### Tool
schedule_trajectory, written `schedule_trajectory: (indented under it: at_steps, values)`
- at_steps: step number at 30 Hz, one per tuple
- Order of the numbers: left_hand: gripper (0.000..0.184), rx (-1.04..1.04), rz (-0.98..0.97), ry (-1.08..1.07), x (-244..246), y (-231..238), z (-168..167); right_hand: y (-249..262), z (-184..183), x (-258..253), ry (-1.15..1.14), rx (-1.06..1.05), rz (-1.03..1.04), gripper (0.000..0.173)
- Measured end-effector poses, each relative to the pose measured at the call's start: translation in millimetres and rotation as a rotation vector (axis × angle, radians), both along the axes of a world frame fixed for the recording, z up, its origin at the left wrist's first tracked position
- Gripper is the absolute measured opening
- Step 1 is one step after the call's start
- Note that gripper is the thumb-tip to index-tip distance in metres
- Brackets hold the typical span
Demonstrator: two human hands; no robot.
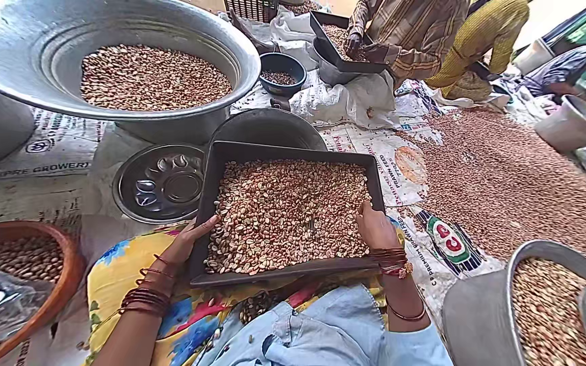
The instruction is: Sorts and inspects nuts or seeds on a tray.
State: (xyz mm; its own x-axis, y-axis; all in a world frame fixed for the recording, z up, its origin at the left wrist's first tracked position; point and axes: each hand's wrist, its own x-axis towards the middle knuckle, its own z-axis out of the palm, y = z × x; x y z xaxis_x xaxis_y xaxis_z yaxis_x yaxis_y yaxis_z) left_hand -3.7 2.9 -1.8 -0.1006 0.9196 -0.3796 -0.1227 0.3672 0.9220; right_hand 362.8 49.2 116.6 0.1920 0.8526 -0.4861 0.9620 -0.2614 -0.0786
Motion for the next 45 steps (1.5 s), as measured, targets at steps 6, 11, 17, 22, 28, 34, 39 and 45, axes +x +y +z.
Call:
schedule_trajectory:
  at_steps: [6,11,17,22,28,34,39,45]
  values:
    - [0.043,-0.022,0.01,0.007,-1,0,0,10,-45,-12,0.953,0.041,-0.055,0.056]
    - [0.035,-0.014,0.023,-0.019,0,-3,1,23,-19,-4,1.087,0.431,-0.101,0.032]
    - [0.039,-0.02,-0.002,0.003,-2,0,-1,8,-10,5,0.813,0.298,0.089,0.022]
    - [0.041,-0.024,0.003,0.007,0,-1,4,3,-46,-43,1.01,-0.219,0.281,0.036]
    - [0.046,-0.026,0.011,-0.004,-1,-3,2,46,-53,-22,0.793,0.3,-0.038,0.035]
    - [0.044,-0.028,0.0,-0.011,0,-2,3,19,-32,27,0.514,0.625,0.009,0.022]
    - [0.043,-0.045,0.013,-0.008,1,-1,5,-2,-32,10,0.308,0.392,0.044,0.029]
    - [0.045,-0.04,0.002,0.005,0,-2,4,2,-56,-54,0.117,0.209,0.232,0.055]
